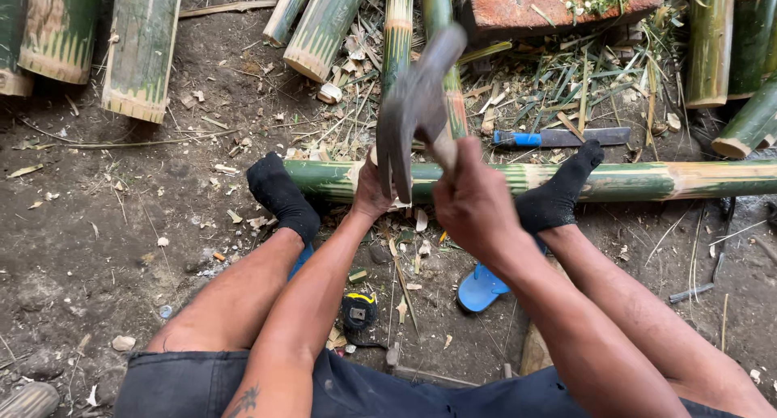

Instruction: The person sits on the ground and uses a hammer and chisel to carve a hole into a bamboo pole. They repeatedly strike the chisel to remove material and occasionally inspect the opening.

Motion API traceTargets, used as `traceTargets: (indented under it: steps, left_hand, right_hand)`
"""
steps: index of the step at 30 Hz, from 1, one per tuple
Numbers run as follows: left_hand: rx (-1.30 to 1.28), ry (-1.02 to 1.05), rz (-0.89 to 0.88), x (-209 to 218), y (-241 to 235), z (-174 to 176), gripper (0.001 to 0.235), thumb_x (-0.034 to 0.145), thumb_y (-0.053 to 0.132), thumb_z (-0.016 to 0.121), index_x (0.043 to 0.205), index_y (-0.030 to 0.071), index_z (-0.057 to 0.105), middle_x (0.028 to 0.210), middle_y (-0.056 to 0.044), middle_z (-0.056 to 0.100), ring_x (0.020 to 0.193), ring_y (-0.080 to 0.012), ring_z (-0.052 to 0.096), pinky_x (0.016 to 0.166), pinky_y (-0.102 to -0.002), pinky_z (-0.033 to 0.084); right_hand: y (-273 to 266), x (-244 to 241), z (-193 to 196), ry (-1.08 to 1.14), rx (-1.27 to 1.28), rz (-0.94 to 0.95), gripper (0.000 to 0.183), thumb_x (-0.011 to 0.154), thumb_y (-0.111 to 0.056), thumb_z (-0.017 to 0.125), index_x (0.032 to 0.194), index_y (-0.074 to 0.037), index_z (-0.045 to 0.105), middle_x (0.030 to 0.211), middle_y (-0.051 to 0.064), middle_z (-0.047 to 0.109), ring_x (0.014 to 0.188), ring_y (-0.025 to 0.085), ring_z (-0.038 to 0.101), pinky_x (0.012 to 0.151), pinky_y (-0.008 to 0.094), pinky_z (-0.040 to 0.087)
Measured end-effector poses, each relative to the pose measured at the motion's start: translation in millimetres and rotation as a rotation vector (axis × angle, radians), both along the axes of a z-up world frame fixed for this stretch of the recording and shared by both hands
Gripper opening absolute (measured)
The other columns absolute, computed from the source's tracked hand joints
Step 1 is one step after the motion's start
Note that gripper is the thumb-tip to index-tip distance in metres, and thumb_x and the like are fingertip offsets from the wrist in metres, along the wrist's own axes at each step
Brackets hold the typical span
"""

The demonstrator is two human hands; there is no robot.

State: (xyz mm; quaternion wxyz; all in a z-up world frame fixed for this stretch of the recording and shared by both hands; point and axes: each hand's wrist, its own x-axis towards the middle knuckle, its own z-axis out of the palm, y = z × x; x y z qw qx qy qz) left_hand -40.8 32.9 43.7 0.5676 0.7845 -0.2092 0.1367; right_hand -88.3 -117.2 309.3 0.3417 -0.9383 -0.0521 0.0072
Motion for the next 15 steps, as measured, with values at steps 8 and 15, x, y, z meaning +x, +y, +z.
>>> traceTargets:
  steps: [8,15]
  left_hand:
    - [-0.215,0.553,0.047,-15,-4,6,0.041,0.079,0.027,0.081,0.106,0.002,0.064,0.09,-0.008,0.071,0.083,-0.0203,0.068,0.075,-0.038,0.057]
    - [-0.098,0.282,0.073,1,-9,-32,0.064,0.08,0.027,0.078,0.131,0.0,0.049,0.112,-0.012,0.067,0.1,-0.0263,0.069,0.091,-0.037,0.06]
  right_hand:
    - [-2,10,-21,0.044,-0.279,0.195,0.028,0.088,-0.009,0.059,0.109,-0.002,0.042,0.073,0.027,0.066,0.066,0.051,0.063,0.06,0.062,0.048]
    - [-6,4,35,-0.344,0.048,0.063,0.02,0.1,-0.001,0.052,0.113,-0.002,0.038,0.076,0.02,0.059,0.064,0.039,0.066,0.053,0.047,0.047]
